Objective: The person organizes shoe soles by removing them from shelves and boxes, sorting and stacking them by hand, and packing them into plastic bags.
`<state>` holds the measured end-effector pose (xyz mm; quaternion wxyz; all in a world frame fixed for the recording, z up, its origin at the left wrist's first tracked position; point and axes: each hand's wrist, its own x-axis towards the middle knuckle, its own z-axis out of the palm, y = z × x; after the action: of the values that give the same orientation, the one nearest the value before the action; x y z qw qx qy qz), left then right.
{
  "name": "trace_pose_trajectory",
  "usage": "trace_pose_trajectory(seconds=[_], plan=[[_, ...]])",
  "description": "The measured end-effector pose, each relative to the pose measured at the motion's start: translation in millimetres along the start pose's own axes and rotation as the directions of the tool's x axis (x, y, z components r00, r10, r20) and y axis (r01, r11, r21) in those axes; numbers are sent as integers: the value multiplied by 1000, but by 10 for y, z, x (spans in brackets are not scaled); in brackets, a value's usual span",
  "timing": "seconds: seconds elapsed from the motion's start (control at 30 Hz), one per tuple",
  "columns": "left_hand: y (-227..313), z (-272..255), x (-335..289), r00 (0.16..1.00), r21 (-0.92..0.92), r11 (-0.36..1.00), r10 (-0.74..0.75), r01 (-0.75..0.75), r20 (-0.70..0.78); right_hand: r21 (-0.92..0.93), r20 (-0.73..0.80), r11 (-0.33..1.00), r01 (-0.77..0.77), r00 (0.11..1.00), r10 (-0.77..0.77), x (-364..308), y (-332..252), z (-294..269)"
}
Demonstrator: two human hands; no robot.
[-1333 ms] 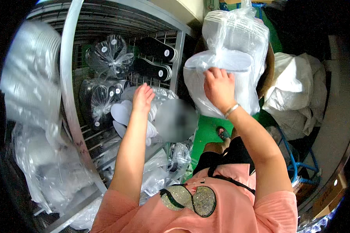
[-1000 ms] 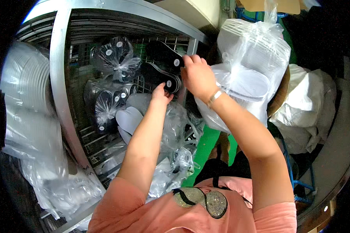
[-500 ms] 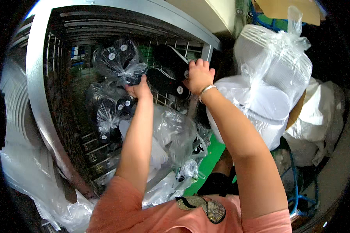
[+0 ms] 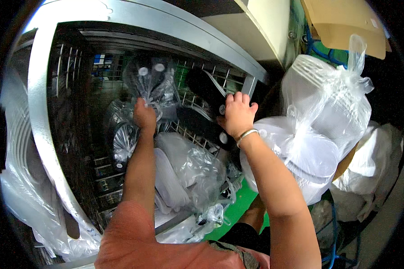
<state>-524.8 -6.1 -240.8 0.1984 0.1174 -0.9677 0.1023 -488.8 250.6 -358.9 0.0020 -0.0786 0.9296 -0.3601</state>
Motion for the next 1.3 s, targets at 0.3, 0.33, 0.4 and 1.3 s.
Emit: trace_pose_trajectory(seconds=[0.3,0.33,0.4,1.3], plan=[[445,-191,47,967,158,954,252,-253,26,-115,118,993,28,993,-14,78,-58,-51],[425,-208,86,976,132,979,135,-158,168,-120,146,992,29,989,-11,78,-68,-88],[491,-196,-82,990,88,986,139,-138,1,-126,170,992,28,985,-6,56,-106,-134],[936,-127,-1366,488,-533,15,-426,846,762,-142,15,961,236,972,-236,12,-207,-172]])
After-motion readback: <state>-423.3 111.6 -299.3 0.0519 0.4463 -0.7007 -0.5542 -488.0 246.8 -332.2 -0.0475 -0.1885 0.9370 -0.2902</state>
